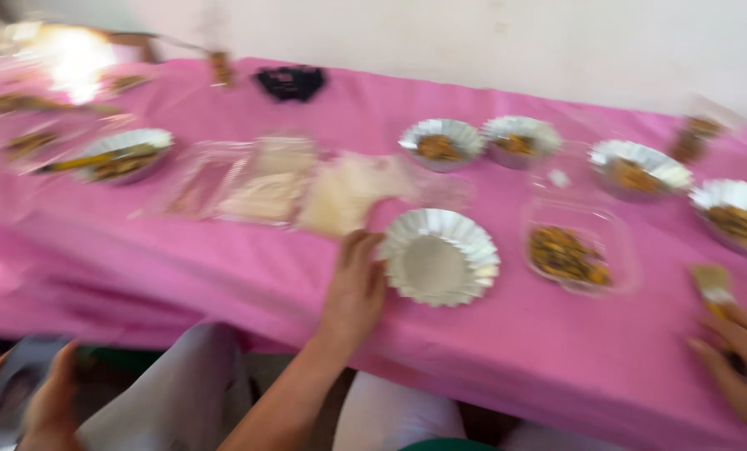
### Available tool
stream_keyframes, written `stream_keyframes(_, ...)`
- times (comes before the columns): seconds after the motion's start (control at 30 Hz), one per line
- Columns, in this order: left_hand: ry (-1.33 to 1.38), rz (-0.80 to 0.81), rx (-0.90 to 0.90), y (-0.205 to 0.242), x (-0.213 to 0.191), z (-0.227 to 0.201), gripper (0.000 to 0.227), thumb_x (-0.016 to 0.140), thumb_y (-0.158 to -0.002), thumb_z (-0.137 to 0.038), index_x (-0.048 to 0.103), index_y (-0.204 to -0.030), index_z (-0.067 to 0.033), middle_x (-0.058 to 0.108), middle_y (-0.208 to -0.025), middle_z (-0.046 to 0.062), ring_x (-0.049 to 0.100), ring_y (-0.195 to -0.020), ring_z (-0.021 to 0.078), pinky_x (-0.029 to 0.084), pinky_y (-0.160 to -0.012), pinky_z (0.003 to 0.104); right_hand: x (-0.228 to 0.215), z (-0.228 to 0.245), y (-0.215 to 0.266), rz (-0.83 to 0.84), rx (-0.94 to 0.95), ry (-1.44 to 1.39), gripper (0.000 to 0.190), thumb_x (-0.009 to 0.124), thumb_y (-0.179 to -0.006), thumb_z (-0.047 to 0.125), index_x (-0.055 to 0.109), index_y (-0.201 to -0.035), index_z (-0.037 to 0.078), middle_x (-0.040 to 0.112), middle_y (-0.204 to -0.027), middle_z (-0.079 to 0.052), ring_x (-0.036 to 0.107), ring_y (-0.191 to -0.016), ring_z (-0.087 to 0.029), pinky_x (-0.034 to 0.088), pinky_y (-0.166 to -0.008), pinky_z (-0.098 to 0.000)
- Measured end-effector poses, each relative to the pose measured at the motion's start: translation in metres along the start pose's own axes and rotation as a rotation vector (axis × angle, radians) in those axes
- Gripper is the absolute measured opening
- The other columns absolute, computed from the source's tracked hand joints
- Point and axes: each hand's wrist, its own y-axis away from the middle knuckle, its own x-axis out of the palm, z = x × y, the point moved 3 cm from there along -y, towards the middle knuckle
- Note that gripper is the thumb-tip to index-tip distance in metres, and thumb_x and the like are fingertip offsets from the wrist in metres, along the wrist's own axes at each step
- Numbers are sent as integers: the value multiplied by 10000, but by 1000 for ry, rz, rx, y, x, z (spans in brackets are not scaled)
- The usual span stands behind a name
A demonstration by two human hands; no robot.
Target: The person scoops dried fruit pieces from a plastic container into small clear bags using their hands. They then fold and seal each bag and place it on the table. The process is repeated for multiple bags.
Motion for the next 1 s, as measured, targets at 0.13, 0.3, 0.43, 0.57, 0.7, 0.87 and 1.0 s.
stream_keyframes(0.13,-92,-58,52,0,-2,-7,339,559,-1004,-52,539,-1339,-5,517,-1328,202,566,-1231,359,499,-1063,441,-33,105,7,328,286,102,553,608,-874,464,647,-1350,187,398,-1671,-74,408,-1502,-240,344,-1204,-435)
stream_keyframes(0.3,-165,-34,61,5,3,-5,412,600,-1005,-232,543,-1336,6,514,-1366,223,565,-1249,353,633,-890,446,-46,132,5,210,82,22,466,579,-940,314,622,-1341,80,434,-1624,-134,431,-1485,-277,333,-1224,-454)
stream_keyframes(0.43,-209,-79,113,6,1,-15,471,616,-1006,-280,530,-1356,23,523,-1353,236,578,-1249,379,621,-857,464,-49,140,1,220,-37,16,545,557,-966,344,529,-1463,120,341,-1662,-166,330,-1533,-302,257,-1245,-476)
stream_keyframes(0.57,-237,-59,81,8,4,-10,487,616,-1001,-292,533,-1373,10,532,-1381,225,594,-1243,374,621,-794,475,-59,131,1,420,172,-3,882,710,-791,598,441,-1535,206,250,-1692,-107,195,-1578,-229,166,-1244,-453)
stream_keyframes(0.7,-308,-33,62,7,8,-6,506,572,-1018,-341,542,-1381,10,585,-1366,186,627,-1180,324,591,-801,462,-93,117,0,482,383,-41,936,740,-727,558,370,-1561,346,220,-1725,51,188,-1576,-178,227,-1221,-497)
stream_keyframes(0.87,-393,133,-67,-4,10,-3,549,475,-1033,-434,559,-1400,-35,649,-1366,164,646,-1200,350,531,-902,548,-106,62,-24,222,560,98,702,635,-862,521,585,-1444,130,413,-1626,-171,364,-1492,-349,292,-1180,-532)
stream_keyframes(1.0,-333,172,-106,-20,12,-4,564,556,-999,-392,512,-1409,-8,623,-1309,235,632,-1164,423,566,-808,581,-80,-5,-35,323,689,331,613,536,-967,553,613,-1342,73,621,-1389,-184,559,-1265,-394,443,-999,-516)
